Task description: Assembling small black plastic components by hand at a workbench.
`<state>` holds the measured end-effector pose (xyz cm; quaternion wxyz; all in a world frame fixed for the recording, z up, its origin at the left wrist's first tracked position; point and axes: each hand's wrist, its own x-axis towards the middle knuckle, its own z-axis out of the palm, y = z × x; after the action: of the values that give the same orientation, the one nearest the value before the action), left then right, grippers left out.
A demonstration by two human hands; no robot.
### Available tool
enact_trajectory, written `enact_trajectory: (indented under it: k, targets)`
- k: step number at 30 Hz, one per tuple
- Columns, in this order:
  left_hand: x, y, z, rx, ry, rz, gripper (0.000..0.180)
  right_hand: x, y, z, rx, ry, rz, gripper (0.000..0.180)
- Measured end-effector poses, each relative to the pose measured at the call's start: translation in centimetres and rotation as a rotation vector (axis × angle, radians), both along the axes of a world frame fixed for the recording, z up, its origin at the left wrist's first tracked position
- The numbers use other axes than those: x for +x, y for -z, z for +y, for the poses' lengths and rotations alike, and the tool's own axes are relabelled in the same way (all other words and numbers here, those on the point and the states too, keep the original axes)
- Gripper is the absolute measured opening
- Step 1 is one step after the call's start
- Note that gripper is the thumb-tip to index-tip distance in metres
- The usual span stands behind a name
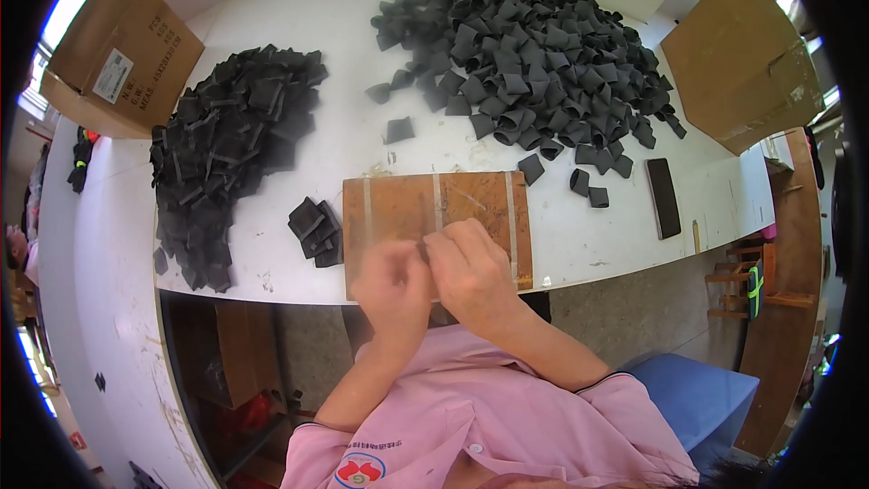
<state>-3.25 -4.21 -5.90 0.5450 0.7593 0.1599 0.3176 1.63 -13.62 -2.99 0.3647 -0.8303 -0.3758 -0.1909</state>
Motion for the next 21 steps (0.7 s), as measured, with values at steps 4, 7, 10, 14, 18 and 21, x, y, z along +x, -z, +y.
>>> enact_trajectory:
  k: [4,7,10,14,18,21]
  targets:
    - [0.7,-2.7,0.0,-0.691,0.102,0.003,0.016,0.4,0.8,-0.4,-0.006,0.123,-0.024,0.017]
    - [0.3,-4.7,1.5,-1.292,0.450,-0.058,0.020,0.5,-0.7,-0.9,0.209,0.072,0.374,0.013]
    - [0.0,-4.6,1.7,-1.099,0.481,0.002,0.023,1.2,-0.7,-1.7,0.609,-0.153,1.161,0.011]
    - [0.0,-3.8,0.4,-0.392,0.202,0.030,0.017,1.0,-1.0,-1.3,1.140,-0.444,1.816,0.012]
    - [0.9,-1.6,2.9,-0.460,0.027,-0.003,0.009,1.2,-3.7,-2.7,0.942,-0.521,1.506,0.026]
    - [0.6,-5.0,2.8,-0.828,0.187,-0.057,0.009,2.0,-3.8,-2.7,0.754,-0.448,1.225,0.030]
